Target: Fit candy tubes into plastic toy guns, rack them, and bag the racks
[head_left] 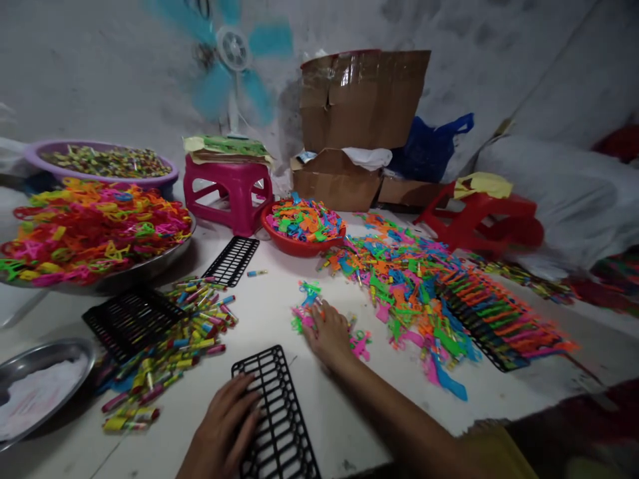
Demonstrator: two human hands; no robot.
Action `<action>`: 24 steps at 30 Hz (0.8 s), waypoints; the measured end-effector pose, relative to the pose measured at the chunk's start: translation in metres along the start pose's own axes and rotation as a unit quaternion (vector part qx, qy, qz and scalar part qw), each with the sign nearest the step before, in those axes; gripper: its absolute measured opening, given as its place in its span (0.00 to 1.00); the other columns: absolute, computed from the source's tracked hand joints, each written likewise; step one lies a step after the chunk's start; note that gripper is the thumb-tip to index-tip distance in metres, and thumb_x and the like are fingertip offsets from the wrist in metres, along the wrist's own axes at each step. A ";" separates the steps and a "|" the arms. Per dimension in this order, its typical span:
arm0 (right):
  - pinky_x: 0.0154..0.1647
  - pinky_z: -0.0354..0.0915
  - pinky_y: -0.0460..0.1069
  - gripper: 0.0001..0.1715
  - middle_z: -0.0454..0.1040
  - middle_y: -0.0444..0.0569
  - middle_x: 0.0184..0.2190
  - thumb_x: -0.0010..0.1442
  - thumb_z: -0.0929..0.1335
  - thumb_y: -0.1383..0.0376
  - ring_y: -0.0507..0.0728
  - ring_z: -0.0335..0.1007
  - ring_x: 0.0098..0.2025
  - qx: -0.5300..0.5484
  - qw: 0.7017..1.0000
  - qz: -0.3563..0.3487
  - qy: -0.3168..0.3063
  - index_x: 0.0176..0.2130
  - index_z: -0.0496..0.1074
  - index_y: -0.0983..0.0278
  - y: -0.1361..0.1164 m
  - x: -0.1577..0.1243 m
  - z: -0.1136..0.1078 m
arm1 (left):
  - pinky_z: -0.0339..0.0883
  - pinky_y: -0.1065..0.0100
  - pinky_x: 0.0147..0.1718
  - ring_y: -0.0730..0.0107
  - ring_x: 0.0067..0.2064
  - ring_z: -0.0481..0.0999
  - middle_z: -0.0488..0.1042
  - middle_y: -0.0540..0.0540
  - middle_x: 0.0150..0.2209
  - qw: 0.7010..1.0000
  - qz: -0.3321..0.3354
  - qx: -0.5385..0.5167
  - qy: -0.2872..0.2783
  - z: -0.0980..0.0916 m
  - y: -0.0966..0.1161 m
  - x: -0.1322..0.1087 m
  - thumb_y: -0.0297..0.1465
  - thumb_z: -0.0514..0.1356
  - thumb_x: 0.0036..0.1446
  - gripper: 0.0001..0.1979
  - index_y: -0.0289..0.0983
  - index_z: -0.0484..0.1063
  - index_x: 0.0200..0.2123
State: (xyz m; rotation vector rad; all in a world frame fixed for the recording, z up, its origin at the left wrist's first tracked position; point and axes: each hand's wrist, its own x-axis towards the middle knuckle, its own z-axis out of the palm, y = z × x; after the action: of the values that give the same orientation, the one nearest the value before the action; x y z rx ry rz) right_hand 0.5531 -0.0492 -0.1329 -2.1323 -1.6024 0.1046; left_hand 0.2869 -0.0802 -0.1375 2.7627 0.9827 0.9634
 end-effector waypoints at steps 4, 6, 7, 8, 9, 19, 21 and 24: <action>0.55 0.49 0.56 0.21 0.64 0.52 0.53 0.58 0.61 0.56 0.61 0.55 0.56 0.100 0.995 0.026 -0.001 0.49 0.68 0.61 -0.008 -0.004 -0.025 | 0.69 0.64 0.42 0.65 0.42 0.72 0.75 0.43 0.39 0.995 -0.055 -0.081 0.007 -0.010 0.000 0.023 0.32 0.51 0.57 0.11 0.37 0.73 0.37; 0.55 0.51 0.55 0.21 0.67 0.53 0.50 0.59 0.59 0.59 0.60 0.57 0.54 0.118 0.991 0.060 0.013 0.48 0.68 0.63 0.000 0.009 -0.040 | 0.69 0.66 0.39 0.67 0.38 0.73 0.75 0.44 0.34 0.990 -0.093 -0.101 -0.029 -0.014 0.005 0.036 0.33 0.50 0.58 0.12 0.38 0.73 0.34; 0.54 0.52 0.55 0.20 0.68 0.54 0.49 0.58 0.59 0.60 0.60 0.59 0.53 0.121 0.990 0.075 0.016 0.47 0.68 0.65 0.005 0.016 -0.045 | 0.68 0.67 0.39 0.68 0.37 0.74 0.76 0.45 0.34 0.986 -0.118 -0.102 -0.061 -0.014 0.010 0.043 0.33 0.48 0.58 0.13 0.38 0.73 0.34; 0.52 0.53 0.55 0.19 0.69 0.54 0.47 0.57 0.60 0.61 0.60 0.61 0.51 0.128 0.988 0.089 0.013 0.46 0.69 0.65 0.009 0.022 -0.047 | 0.68 0.67 0.38 0.68 0.37 0.74 0.76 0.45 0.33 0.980 -0.144 -0.097 -0.102 -0.013 0.018 0.052 0.33 0.48 0.58 0.14 0.39 0.72 0.36; 0.51 0.55 0.54 0.18 0.70 0.54 0.45 0.56 0.62 0.61 0.60 0.63 0.49 0.137 0.985 0.102 0.005 0.44 0.71 0.65 0.011 0.028 -0.046 | 0.68 0.68 0.37 0.68 0.36 0.75 0.77 0.46 0.34 0.970 -0.166 -0.086 -0.152 -0.010 0.027 0.061 0.33 0.47 0.58 0.14 0.40 0.71 0.39; 0.35 0.67 0.51 0.14 0.70 0.48 0.38 0.60 0.63 0.60 0.52 0.69 0.35 0.381 0.893 0.217 -0.101 0.42 0.67 0.68 0.007 0.118 -0.041 | 0.66 0.62 0.34 0.57 0.38 0.75 0.75 0.40 0.37 0.945 -0.168 0.007 -0.282 0.046 0.062 0.118 0.37 0.48 0.58 0.17 0.40 0.67 0.46; 0.37 0.67 0.52 0.16 0.69 0.50 0.41 0.61 0.62 0.61 0.53 0.68 0.38 0.446 0.856 0.243 -0.095 0.46 0.65 0.67 0.006 0.143 -0.046 | 0.66 0.63 0.34 0.58 0.40 0.74 0.74 0.41 0.39 0.949 -0.171 0.012 -0.264 0.051 0.058 0.110 0.36 0.48 0.57 0.16 0.40 0.67 0.46; 0.39 0.67 0.54 0.17 0.67 0.50 0.44 0.60 0.63 0.61 0.55 0.68 0.40 0.524 0.803 0.276 -0.072 0.47 0.64 0.67 0.000 0.175 -0.043 | 0.66 0.65 0.37 0.61 0.42 0.73 0.73 0.41 0.41 0.964 -0.156 0.004 -0.217 0.063 0.050 0.093 0.30 0.49 0.56 0.14 0.39 0.68 0.44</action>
State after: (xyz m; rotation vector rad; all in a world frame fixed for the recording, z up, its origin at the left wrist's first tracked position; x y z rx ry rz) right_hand 0.6225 0.0986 -0.0570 -1.5649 -0.5967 1.0858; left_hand 0.4064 -0.0561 -0.1257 2.5428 1.2752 0.2927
